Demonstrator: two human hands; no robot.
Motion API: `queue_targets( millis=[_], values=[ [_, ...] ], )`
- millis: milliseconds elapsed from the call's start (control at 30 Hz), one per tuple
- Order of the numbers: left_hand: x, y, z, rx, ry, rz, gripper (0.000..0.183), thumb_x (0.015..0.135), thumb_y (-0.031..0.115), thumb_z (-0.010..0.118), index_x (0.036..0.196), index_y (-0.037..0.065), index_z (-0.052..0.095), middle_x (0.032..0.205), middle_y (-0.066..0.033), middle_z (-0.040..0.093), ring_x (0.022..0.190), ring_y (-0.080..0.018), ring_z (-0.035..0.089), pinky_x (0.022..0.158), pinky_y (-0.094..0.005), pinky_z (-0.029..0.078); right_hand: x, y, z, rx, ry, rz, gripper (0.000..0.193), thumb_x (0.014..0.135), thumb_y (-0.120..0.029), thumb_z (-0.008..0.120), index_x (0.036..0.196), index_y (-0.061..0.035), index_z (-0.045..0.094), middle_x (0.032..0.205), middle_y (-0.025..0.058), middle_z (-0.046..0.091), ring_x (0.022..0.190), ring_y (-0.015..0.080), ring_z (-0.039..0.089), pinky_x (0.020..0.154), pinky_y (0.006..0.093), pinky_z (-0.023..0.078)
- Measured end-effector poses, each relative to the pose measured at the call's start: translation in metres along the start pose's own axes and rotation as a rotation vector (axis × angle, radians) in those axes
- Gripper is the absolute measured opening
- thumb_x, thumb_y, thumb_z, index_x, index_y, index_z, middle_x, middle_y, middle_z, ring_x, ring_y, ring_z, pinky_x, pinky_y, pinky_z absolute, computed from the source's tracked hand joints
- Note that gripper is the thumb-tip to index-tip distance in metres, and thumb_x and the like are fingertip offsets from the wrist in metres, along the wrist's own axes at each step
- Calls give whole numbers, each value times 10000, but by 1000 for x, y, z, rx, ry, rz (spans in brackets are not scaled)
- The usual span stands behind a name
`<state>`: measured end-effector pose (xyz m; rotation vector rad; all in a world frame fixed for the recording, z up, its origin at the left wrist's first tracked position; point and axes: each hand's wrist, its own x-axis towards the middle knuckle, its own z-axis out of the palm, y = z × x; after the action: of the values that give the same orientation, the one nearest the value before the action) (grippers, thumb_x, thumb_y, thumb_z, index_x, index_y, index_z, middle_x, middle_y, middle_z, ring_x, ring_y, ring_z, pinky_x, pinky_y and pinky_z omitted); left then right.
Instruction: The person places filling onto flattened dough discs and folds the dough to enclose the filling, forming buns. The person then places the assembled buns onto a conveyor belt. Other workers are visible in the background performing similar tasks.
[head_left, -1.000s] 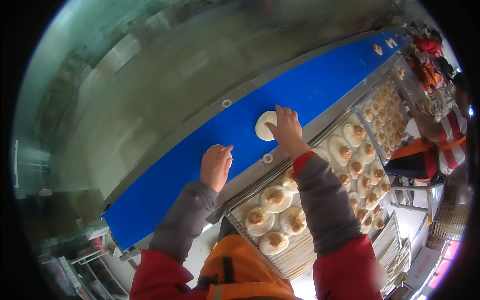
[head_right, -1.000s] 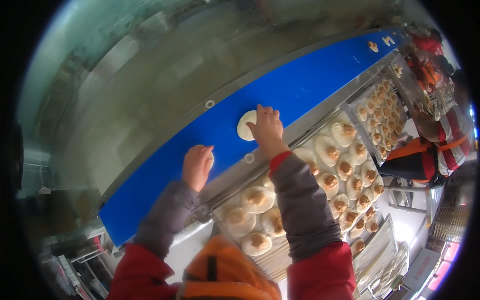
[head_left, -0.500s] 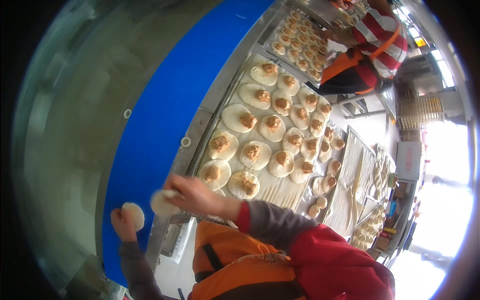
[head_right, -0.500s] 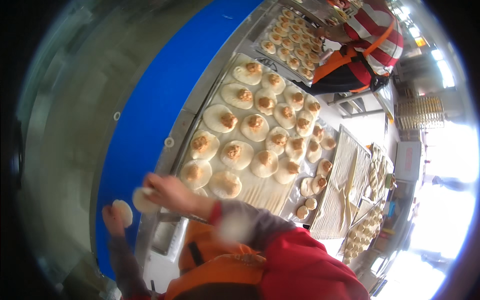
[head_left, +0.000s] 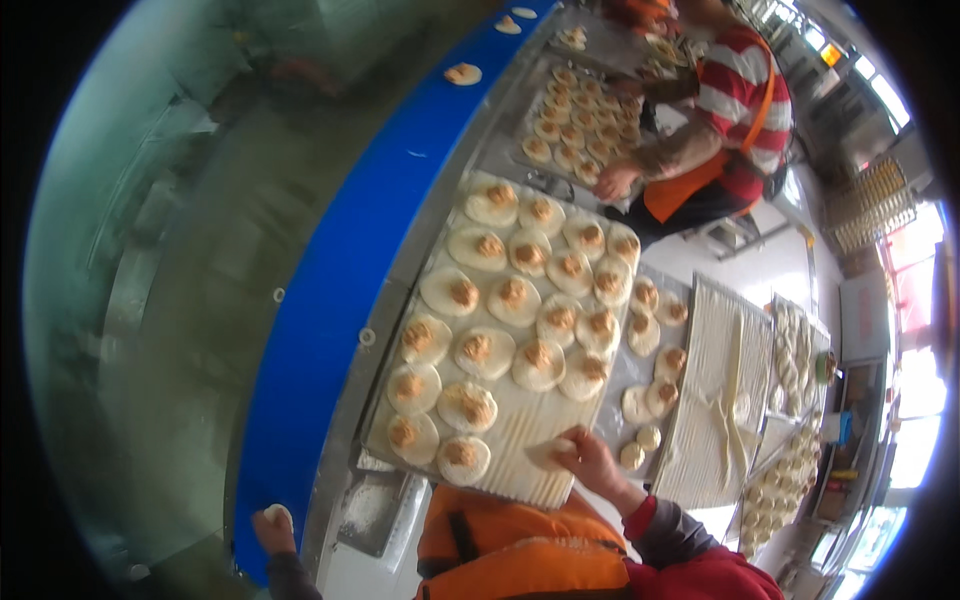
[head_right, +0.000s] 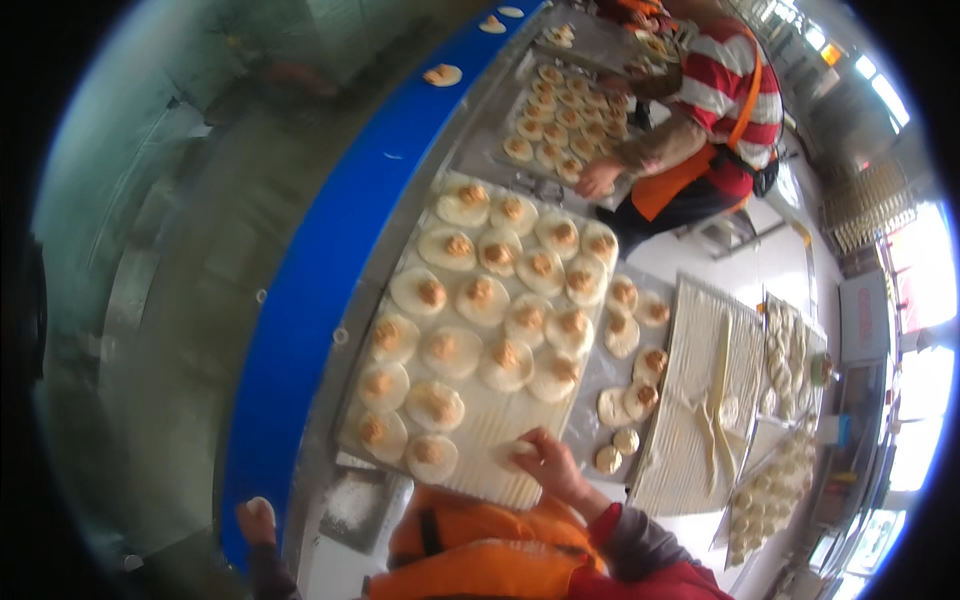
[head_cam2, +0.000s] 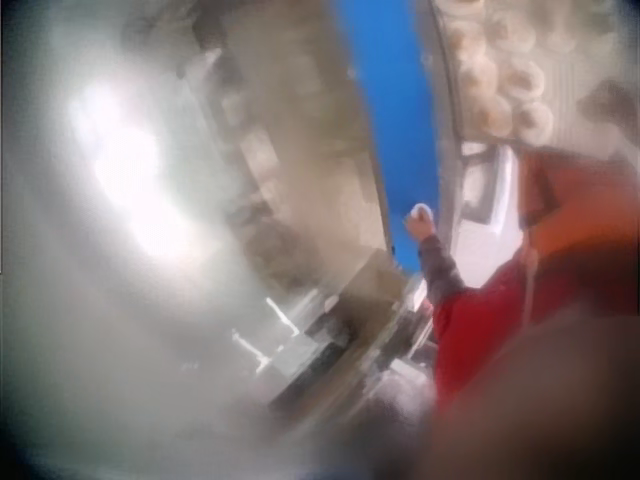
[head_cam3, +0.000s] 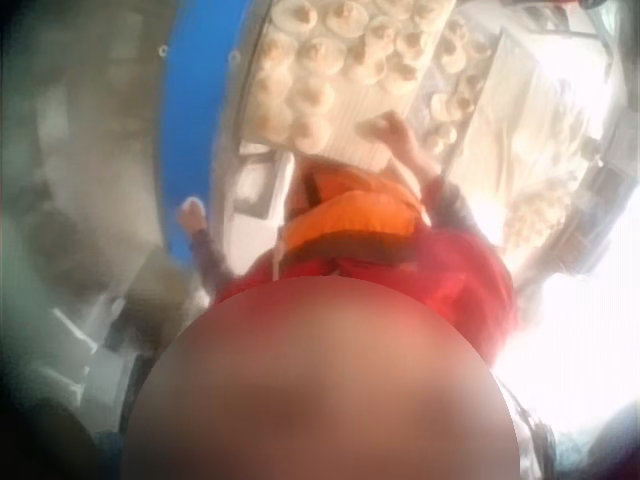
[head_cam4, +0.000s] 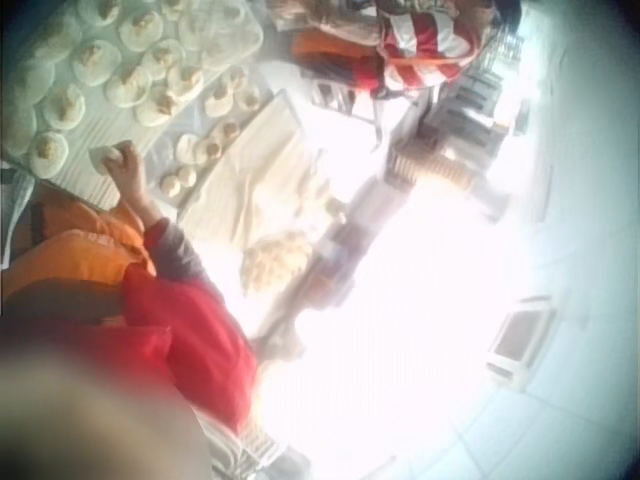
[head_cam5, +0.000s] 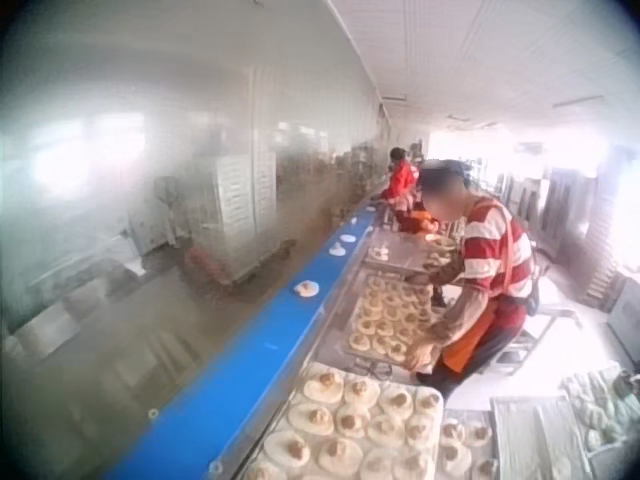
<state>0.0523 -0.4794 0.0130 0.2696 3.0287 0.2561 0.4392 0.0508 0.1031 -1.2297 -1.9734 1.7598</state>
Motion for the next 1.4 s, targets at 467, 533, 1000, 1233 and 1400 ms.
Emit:
queue_targets(
  millis=[467, 533, 1000, 1233, 1400],
  values=[
    [-54, 22, -15, -707, -315, -193, 362, 980, 234, 572, 1265, 14, 541, 1148, -130, 634, 1023, -236, 610, 878, -360, 514, -48, 63, -72, 356, 170, 192, 237, 871, -53, 703, 1059, -30, 561, 931, 24, 610, 859, 93, 580, 767, 259, 508],
    [-74, 147, -21, -826, -610, -5, 360, 970, 142, 570, 1307, 31, 509, 1174, -88, 614, 1056, -175, 597, 876, -320, 523, -39, 60, -70, 191, 141, 171, 247, 872, -66, 706, 1069, -29, 561, 936, 23, 610, 863, 96, 580, 767, 265, 509],
    [-117, 528, 51, -119, -432, 1152, 402, 775, 235, 751, 1094, 78, 564, 1086, -142, 557, 1007, -340, 553, 862, -435, 473, 42, 56, -40, -670, 190, -268, 244, 813, -169, 698, 1043, -117, 637, 1010, 89, 614, 960, 332, 602, 801, 437, 504],
    [-60, 515, -12, -618, -233, 1138, 486, 779, 212, 785, 1182, 49, 567, 1148, -152, 594, 1065, -333, 586, 871, -440, 492, 59, -7, -50, -606, 246, -206, 276, 818, -91, 711, 1084, -92, 638, 959, 80, 651, 779, 243, 668, 709, 378, 538],
    [154, 494, 0, -769, -151, 568, 417, 858, 201, 724, 1205, 59, 541, 1132, -163, 612, 1035, -332, 605, 815, -432, 520, 183, -104, 0, -722, -85, -574, 285, 842, -143, 669, 1119, -93, 624, 982, 119, 670, 880, 351, 657, 730, 431, 534]
  ],
)
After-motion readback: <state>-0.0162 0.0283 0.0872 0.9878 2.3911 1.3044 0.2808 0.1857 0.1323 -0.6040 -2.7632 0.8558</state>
